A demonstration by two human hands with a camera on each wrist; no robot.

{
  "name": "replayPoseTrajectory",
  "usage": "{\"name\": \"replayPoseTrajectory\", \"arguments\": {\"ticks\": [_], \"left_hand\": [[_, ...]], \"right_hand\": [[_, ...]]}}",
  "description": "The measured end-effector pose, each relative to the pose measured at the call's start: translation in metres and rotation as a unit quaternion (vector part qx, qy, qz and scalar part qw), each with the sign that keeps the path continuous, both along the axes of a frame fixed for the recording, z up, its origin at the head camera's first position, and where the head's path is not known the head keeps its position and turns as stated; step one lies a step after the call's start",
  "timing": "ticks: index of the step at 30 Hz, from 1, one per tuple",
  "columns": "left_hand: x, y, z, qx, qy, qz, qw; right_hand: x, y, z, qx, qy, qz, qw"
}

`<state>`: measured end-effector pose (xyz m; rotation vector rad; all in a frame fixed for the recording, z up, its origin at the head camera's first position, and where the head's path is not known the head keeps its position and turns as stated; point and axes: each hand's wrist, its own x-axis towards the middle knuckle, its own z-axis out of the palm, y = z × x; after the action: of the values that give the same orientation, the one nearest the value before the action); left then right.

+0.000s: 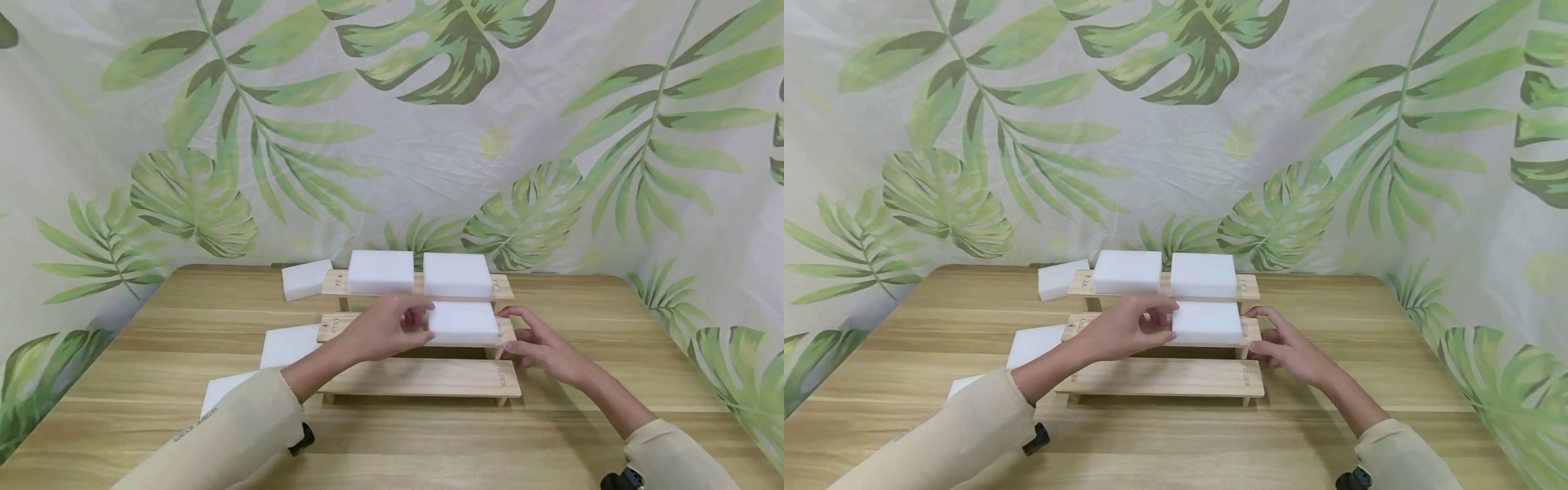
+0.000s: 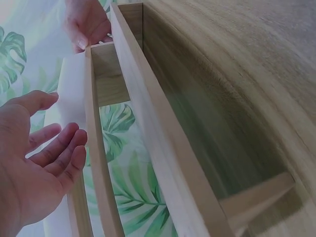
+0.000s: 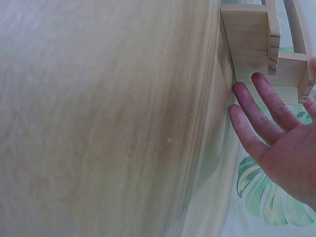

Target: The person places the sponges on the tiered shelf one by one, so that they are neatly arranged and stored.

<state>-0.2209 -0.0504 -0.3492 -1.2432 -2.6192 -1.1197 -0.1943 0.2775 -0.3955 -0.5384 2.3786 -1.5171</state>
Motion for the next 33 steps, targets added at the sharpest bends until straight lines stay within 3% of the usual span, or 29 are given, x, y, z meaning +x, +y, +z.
{"name": "replayPoseTrajectory", "arguments": {"ticks": [10, 19, 33], "left_hand": [[0.011, -0.028, 0.007, 0.004, -0.008, 0.013, 0.9999], [0.016, -0.069, 0.010, 0.001, -0.014, 0.039, 0.9991], [0.012, -0.145, -0.005, -0.020, 0.010, 0.104, 0.9943]], "right_hand": [[0.001, -0.001, 0.001, -0.002, 0.004, 0.002, 1.0000], [0.002, -0.001, 0.000, -0.005, 0.009, 0.006, 0.9999], [0.002, -0.001, 0.000, -0.009, 0.004, 0.004, 0.9999]]}}
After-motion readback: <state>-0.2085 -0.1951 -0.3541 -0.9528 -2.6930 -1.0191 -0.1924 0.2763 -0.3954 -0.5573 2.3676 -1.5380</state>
